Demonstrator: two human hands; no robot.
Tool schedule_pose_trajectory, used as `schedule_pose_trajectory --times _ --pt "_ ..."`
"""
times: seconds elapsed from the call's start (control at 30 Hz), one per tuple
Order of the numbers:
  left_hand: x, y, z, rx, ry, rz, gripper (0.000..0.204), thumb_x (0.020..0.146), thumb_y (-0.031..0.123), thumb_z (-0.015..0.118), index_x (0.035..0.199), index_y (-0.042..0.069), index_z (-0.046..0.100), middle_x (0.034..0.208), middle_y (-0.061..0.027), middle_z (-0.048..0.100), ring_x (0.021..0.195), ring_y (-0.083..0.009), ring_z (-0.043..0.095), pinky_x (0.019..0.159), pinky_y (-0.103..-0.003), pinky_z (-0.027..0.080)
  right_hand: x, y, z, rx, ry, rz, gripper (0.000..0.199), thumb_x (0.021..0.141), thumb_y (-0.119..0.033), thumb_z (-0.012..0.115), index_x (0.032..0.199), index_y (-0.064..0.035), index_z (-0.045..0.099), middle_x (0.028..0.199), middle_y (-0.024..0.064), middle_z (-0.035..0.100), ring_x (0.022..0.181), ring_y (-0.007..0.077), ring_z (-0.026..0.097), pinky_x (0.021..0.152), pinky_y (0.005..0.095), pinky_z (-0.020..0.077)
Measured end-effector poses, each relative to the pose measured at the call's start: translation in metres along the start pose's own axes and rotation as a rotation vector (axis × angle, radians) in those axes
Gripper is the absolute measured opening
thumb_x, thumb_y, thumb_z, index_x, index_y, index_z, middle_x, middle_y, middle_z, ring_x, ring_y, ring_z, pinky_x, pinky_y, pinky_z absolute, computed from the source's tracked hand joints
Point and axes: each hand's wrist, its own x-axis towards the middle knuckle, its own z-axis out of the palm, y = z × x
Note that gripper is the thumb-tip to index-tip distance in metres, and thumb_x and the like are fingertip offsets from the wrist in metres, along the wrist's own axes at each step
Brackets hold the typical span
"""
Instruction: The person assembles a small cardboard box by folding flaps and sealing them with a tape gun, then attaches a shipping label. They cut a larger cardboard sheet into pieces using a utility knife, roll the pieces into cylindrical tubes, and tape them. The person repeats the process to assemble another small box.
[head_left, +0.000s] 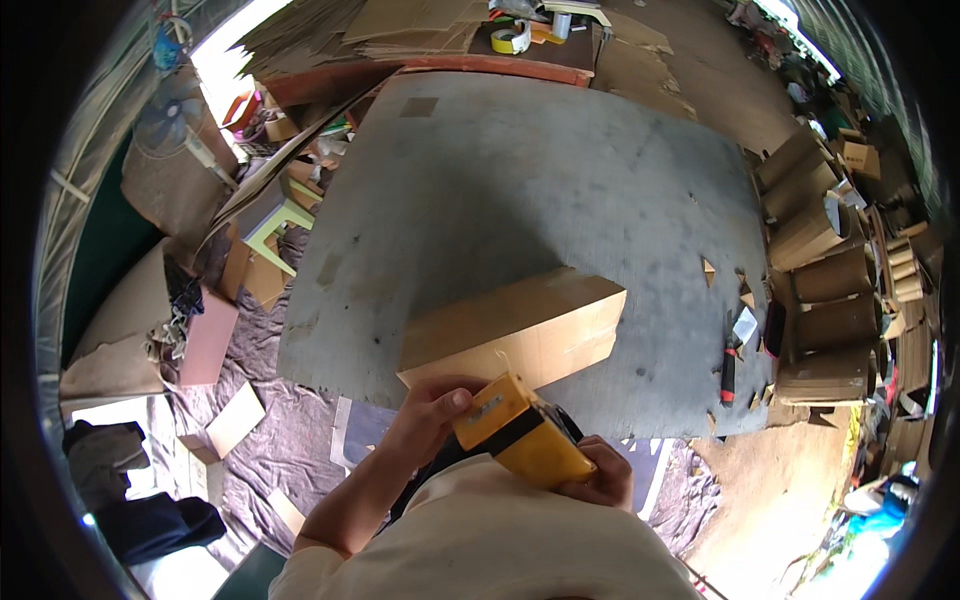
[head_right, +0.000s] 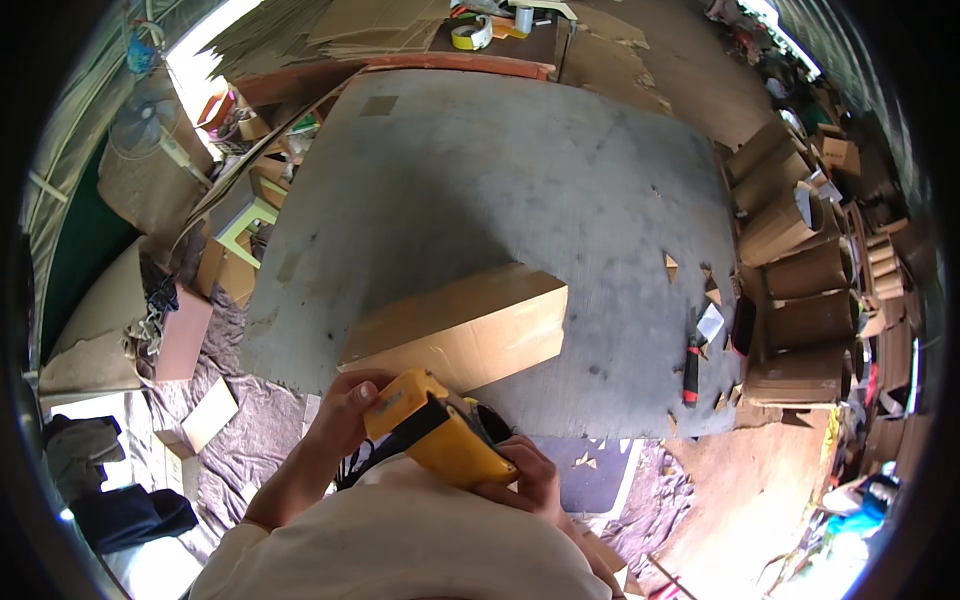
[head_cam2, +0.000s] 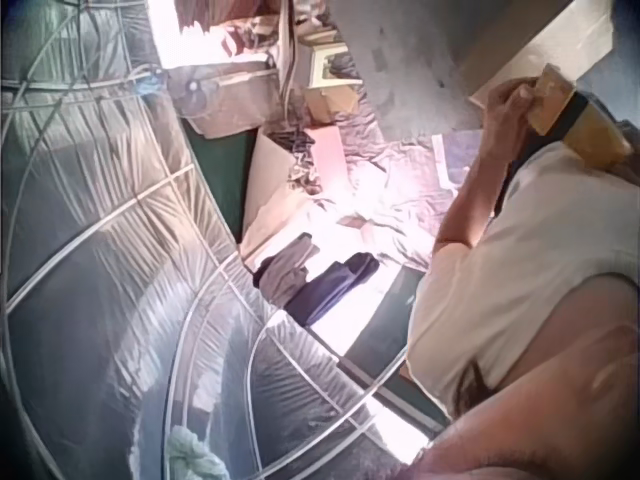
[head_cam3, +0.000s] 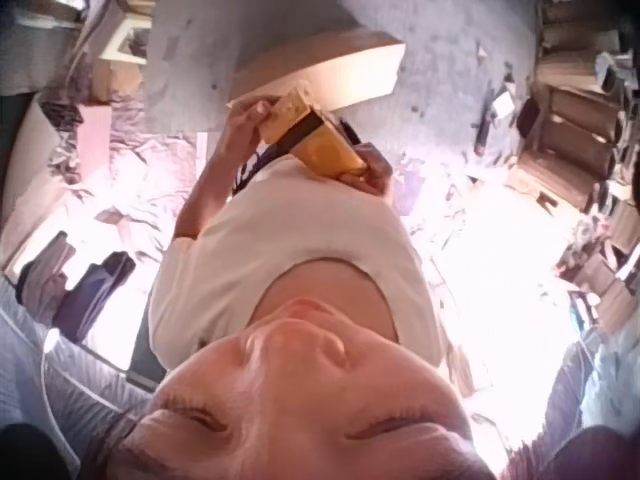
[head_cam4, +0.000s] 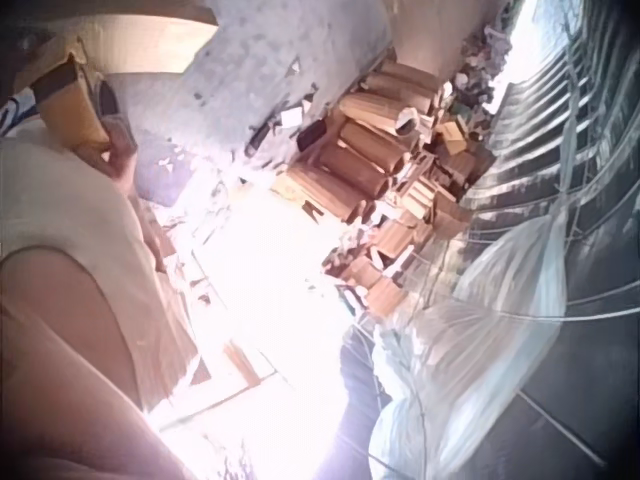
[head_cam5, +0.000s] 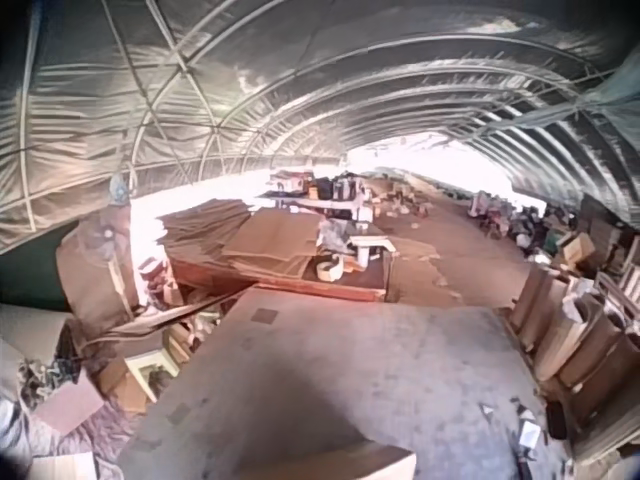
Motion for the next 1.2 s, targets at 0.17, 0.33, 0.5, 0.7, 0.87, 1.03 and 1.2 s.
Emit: schedule_pose_trajectory --times 0.17,0.33,0.5,0.7,0.87,1.03,1.2 --pt "-0.004 0.008 -0.036 -0.126 0.127 -0.402 0.032 0.085 0.020 0.059 0.103 -0.006 0.058 0.095 -0.0105 0.062 0.083 -0.0150 0.061 0.074 -0.026 0.050 -0.005 0.008 0.041 -0.061 0.070 -0.024 0.041 0.058 -0.003 0.075 0.093 0.0062 0.054 0.083 0.0141 0.055 0.075 0.0234 0.050 0.073 0.0337 0.0398" --pt "-0.013 0.003 -0.069 -0.008 0.125 -0.499 0.019 0.084 0.011 0.059 0.094 -0.005 0.062 0.087 -0.0085 0.063 0.076 -0.0125 0.061 0.068 -0.023 0.051 -0.025 0.021 0.085 -0.287 0.264 -0.189 0.069 0.053 -0.010 0.080 0.110 0.0022 0.042 0.085 0.0146 0.054 0.078 0.0256 0.051 0.076 0.0379 0.0412" --pt "-0.006 0.022 -0.073 0.247 0.062 -0.386 0.018 0.083 0.011 0.061 0.092 -0.004 0.064 0.082 -0.0071 0.065 0.075 -0.0090 0.059 0.066 -0.020 0.049 -0.017 0.010 0.124 -0.702 0.289 -0.238 0.080 0.055 -0.013 0.077 0.125 -0.0058 0.039 0.087 0.0137 0.051 0.071 0.0271 0.054 0.065 0.0413 0.0473" --pt "0.036 0.051 -0.101 0.356 0.097 -0.146 0.017 0.085 0.013 0.057 0.087 -0.004 0.062 0.071 -0.0098 0.064 0.059 -0.0138 0.063 0.054 -0.024 0.052 -0.047 -0.011 0.132 -0.934 0.293 0.005 0.060 0.054 -0.023 0.075 0.112 -0.0196 0.059 0.079 0.0077 0.048 0.059 0.0213 0.054 0.044 0.0310 0.0452" --pt "0.069 0.048 -0.123 0.457 0.131 -0.127 0.018 0.085 0.014 0.058 0.088 -0.004 0.061 0.070 -0.0110 0.064 0.057 -0.0138 0.063 0.052 -0.022 0.051 -0.047 -0.012 0.135 -1.043 0.358 -0.016 0.058 0.052 -0.029 0.076 0.108 -0.0208 0.061 0.073 0.0055 0.047 0.053 0.0213 0.052 0.044 0.0338 0.0460" --pt "0.089 0.031 -0.136 0.557 0.100 -0.095 0.015 0.080 0.012 0.064 0.084 -0.003 0.062 0.071 -0.0097 0.064 0.057 -0.0113 0.061 0.052 -0.021 0.050 -0.037 0.002 0.150 -1.030 0.393 -0.007 0.063 0.050 -0.028 0.077 0.110 -0.0182 0.061 0.072 0.0066 0.047 0.054 0.0223 0.051 0.045 0.0338 0.0468" --pt "0.096 0.024 -0.140 0.649 0.116 -0.003 0.013 0.075 0.010 0.068 0.080 0.000 0.064 0.070 -0.0076 0.064 0.057 -0.0102 0.061 0.051 -0.020 0.049 -0.031 0.007 0.153 -1.031 0.384 -0.005 0.065 0.048 -0.026 0.078 0.110 -0.0185 0.060 0.072 0.0070 0.047 0.054 0.0235 0.051 0.046 0.0355 0.0467"
